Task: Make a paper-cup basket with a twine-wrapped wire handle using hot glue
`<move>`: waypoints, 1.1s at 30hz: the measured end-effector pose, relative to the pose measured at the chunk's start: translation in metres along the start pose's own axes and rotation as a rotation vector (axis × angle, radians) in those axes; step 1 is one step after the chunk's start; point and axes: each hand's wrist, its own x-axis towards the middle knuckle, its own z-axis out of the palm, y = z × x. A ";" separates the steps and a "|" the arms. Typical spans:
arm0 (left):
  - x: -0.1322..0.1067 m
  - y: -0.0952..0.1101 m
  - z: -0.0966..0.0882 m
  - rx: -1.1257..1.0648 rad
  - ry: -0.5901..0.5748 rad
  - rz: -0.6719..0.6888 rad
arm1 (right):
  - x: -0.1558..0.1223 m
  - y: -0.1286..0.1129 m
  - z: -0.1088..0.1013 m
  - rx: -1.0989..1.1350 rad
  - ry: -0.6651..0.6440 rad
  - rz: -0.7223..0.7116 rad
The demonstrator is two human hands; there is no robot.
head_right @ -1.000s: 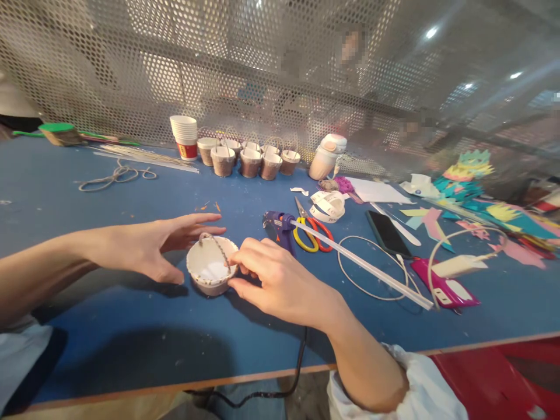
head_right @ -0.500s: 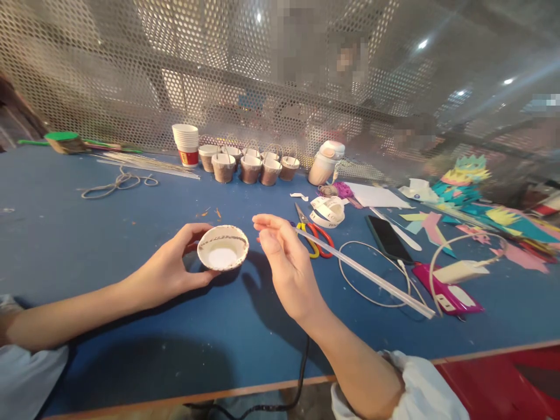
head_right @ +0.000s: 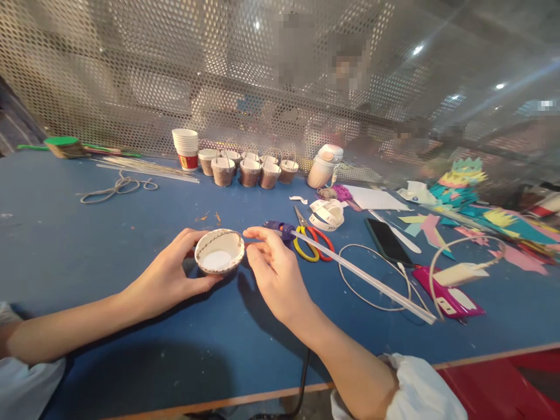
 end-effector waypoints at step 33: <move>-0.011 0.003 0.009 0.059 -0.132 0.036 | 0.009 0.003 0.006 -0.045 0.023 -0.121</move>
